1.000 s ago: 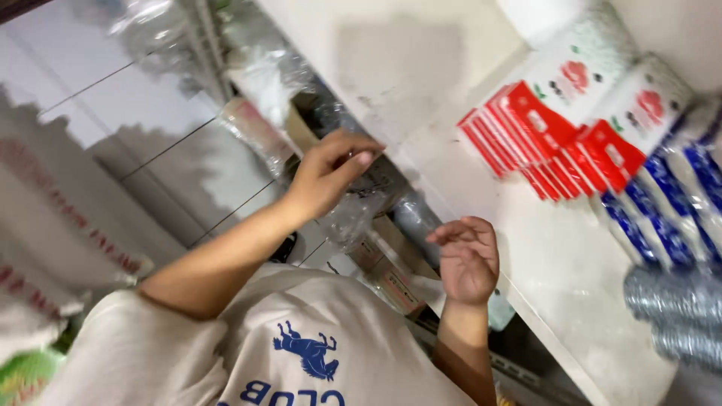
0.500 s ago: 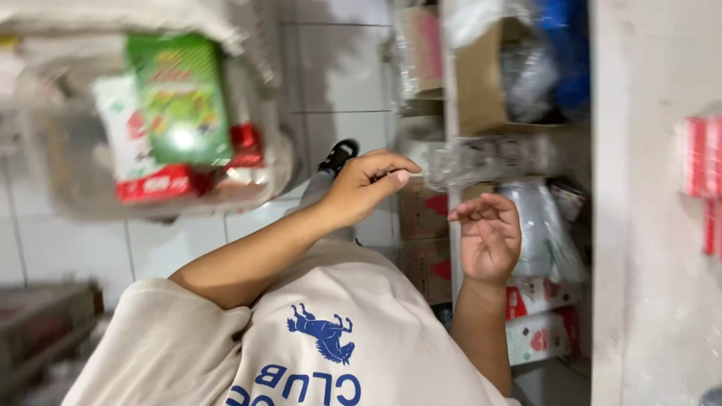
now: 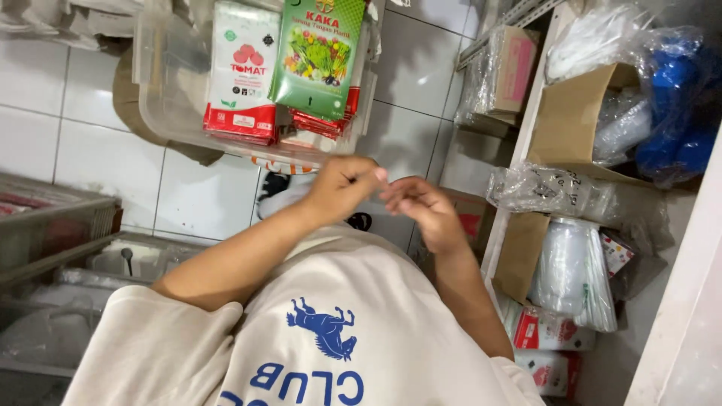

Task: The person repeatedly takes packets of plastic bags from a plastic container and stacks them on a shelf by hand.

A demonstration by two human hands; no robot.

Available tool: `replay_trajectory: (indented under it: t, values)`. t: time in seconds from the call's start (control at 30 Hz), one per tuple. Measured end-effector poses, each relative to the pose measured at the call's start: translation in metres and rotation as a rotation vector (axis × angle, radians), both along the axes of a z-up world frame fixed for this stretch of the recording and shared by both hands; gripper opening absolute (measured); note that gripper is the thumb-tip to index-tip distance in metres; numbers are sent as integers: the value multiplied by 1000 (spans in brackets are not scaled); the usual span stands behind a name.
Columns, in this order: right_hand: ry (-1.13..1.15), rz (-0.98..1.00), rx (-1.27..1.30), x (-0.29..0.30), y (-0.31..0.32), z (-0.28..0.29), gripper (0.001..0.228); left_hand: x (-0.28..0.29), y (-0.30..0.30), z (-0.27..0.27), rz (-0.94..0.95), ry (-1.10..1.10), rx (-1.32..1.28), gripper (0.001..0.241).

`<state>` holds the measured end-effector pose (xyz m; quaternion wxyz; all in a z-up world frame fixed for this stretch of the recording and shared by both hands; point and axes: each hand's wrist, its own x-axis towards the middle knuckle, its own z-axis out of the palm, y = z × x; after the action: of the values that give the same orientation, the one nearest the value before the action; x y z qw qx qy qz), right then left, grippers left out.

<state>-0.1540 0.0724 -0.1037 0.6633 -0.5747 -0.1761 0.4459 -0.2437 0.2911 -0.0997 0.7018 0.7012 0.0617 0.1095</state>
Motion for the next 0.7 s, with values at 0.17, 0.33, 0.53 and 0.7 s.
replay_trajectory:
  t: [0.17, 0.33, 0.53, 0.7]
  values:
    - [81, 141, -129, -16, 47, -31, 29, 11, 117, 20, 168, -112, -64, 37]
    - [122, 132, -227, -31, 125, -88, 35, 18, 259, -4, 381, -1, 199, 42]
    - [226, -45, -410, -53, 223, -209, 42, 34, 359, -131, 86, 499, 726, 28]
    - [151, -252, -473, -70, 274, -247, 49, 83, 388, -196, -216, 602, 1157, 65]
